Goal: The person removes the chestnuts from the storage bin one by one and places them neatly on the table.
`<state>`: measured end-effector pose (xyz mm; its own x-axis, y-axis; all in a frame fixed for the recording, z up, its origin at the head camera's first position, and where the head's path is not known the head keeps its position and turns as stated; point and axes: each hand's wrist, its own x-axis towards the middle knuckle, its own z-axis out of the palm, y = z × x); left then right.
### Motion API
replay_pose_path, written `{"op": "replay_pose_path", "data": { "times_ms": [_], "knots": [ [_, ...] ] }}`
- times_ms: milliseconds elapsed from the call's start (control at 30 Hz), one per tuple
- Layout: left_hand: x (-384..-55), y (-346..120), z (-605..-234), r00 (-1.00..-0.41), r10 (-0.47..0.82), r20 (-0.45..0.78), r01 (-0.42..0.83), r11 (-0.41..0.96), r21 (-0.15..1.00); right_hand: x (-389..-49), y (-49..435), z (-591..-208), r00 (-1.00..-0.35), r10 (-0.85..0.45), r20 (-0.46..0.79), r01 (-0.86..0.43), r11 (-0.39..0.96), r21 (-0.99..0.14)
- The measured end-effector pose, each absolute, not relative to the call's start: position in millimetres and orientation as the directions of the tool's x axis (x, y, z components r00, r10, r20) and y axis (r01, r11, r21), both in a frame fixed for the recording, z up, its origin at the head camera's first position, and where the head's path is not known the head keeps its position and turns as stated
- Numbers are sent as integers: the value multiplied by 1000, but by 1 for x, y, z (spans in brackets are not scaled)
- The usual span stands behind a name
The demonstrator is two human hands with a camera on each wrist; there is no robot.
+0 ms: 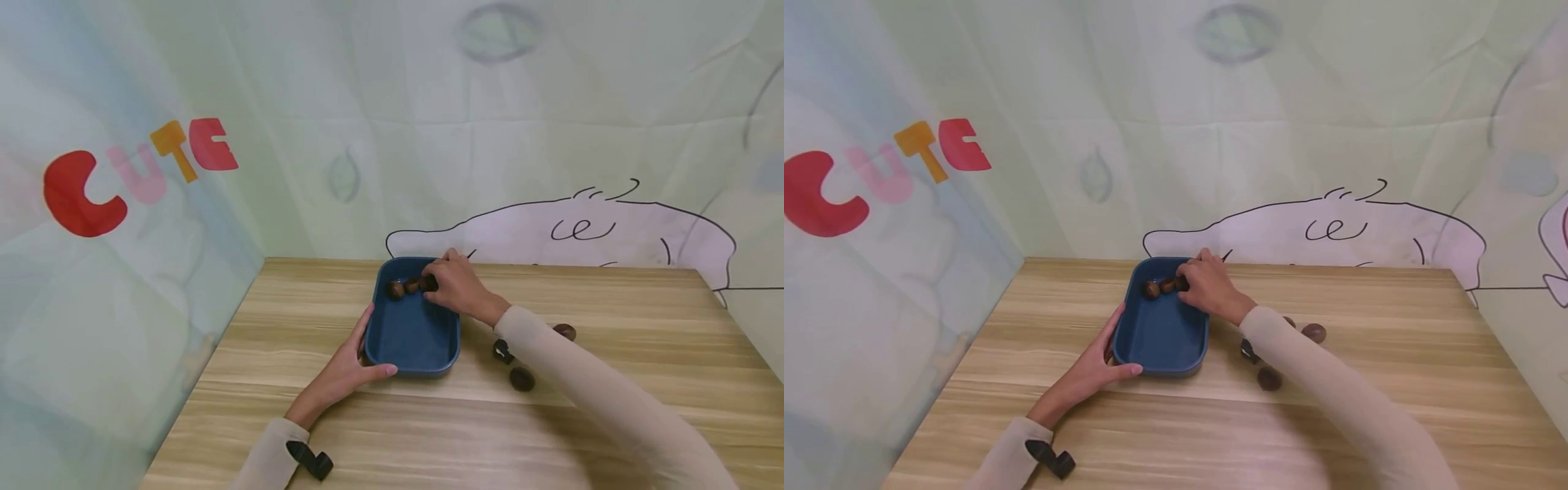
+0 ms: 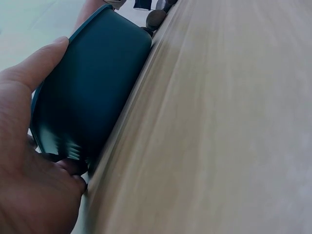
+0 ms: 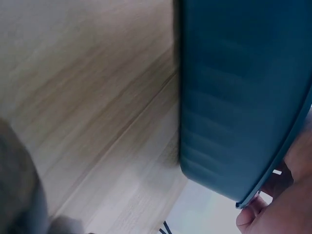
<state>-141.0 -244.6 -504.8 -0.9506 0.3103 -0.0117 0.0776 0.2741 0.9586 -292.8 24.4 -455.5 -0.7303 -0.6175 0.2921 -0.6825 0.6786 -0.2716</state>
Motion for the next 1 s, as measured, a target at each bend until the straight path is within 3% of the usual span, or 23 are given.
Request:
{"op": "replay_pose_path", "data": {
  "times_ms": [267, 667, 800, 1000],
  "knots": [
    [-140, -246, -504, -953, 303, -16, 75, 284, 956, -284, 18, -453, -695, -661, 282, -713, 683, -158],
    [-140, -243, -504, -958, 286, -25, 66, 303, 951, -279, 13, -451, -721, -653, 232, -681, 729, -65],
    [-140, -242, -504, -957, 288, -26, 65, 303, 951, -280, 14, -453, -725, -648, 233, -682, 723, -113],
    [-139, -244, -504, -958, 286, -27, 63, 303, 951, -271, 21, -445, -729, -638, 247, -683, 660, -312]
  ]
}}
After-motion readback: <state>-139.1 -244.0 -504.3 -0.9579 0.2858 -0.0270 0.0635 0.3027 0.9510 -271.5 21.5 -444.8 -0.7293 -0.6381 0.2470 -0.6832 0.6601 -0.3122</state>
